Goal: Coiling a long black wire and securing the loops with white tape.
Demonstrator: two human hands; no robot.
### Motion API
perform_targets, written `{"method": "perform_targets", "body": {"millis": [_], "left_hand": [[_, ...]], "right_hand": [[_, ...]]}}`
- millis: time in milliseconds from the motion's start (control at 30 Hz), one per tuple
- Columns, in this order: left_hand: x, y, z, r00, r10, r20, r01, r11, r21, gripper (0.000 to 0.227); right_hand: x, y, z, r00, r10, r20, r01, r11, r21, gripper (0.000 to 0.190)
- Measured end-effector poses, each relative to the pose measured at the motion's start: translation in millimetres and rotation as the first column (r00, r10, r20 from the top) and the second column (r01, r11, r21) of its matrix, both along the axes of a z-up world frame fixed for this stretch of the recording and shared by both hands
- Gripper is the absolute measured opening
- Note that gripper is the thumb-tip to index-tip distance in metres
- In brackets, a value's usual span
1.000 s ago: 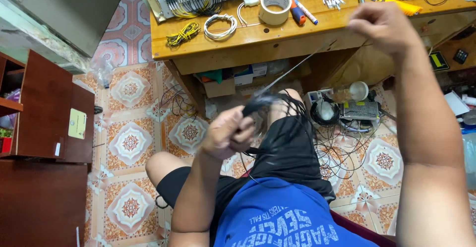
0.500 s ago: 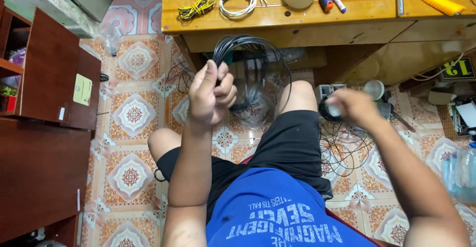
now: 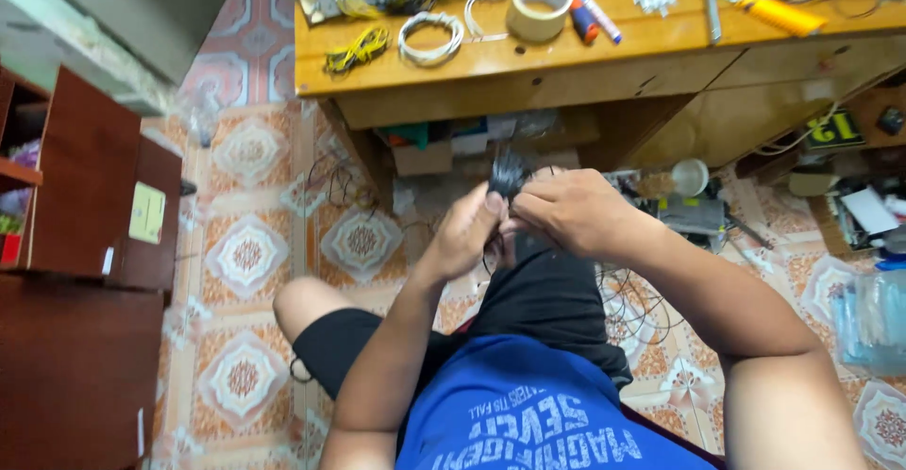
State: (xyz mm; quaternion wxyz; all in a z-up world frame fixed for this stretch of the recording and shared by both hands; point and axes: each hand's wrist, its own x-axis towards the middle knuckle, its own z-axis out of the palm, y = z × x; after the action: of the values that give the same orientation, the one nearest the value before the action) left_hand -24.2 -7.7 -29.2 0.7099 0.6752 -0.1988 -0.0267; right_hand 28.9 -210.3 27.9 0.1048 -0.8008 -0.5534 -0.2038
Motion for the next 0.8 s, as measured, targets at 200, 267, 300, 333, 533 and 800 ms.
{"method": "perform_targets", "body": {"millis": [200, 267, 300, 333, 533, 800], "left_hand": [[-4.1, -7.4, -20.9, 0.918, -0.334, -0.215, 0.212, 0.870, -0.446, 0.037], [-11.0, -3.6, -8.9, 0.875, -0.434, -0.215, 0.279, 0.815, -0.508, 0.039], [-12.8, -1.3, -5.8, 0.875, -0.435, -0.214, 0.281, 0.814, -0.508, 0.039], [-14.8, 1.1, -2.7, 0.832, -0.514, -0.211, 0.315, 0.749, -0.584, 0.036], [-19.1, 46.3, 19.4, 0.549, -0.827, -0.124, 0.321, 0.346, -0.882, 0.030], [2.2, 88.0, 47.7, 0.829, -0.543, -0.132, 0.114, 0.396, -0.911, 0.035]], "right_hand": [[9.1, 4.0, 51.0, 0.974, 0.089, -0.209, -0.078, 0.995, 0.059, 0.023], [14.9, -2.0, 70.3, 0.927, 0.123, -0.354, -0.078, 0.987, 0.139, 0.028], [31.2, -13.5, 71.9, 0.928, 0.122, -0.353, -0.077, 0.987, 0.138, 0.028], [47.1, -25.2, 73.1, 0.893, 0.113, -0.436, -0.035, 0.983, 0.183, 0.027], [149.8, -149.6, 43.6, 0.714, -0.096, -0.694, 0.401, 0.868, 0.293, 0.010], [154.6, -253.6, -75.1, 0.504, -0.232, -0.832, 0.722, 0.642, 0.258, 0.015]]}}
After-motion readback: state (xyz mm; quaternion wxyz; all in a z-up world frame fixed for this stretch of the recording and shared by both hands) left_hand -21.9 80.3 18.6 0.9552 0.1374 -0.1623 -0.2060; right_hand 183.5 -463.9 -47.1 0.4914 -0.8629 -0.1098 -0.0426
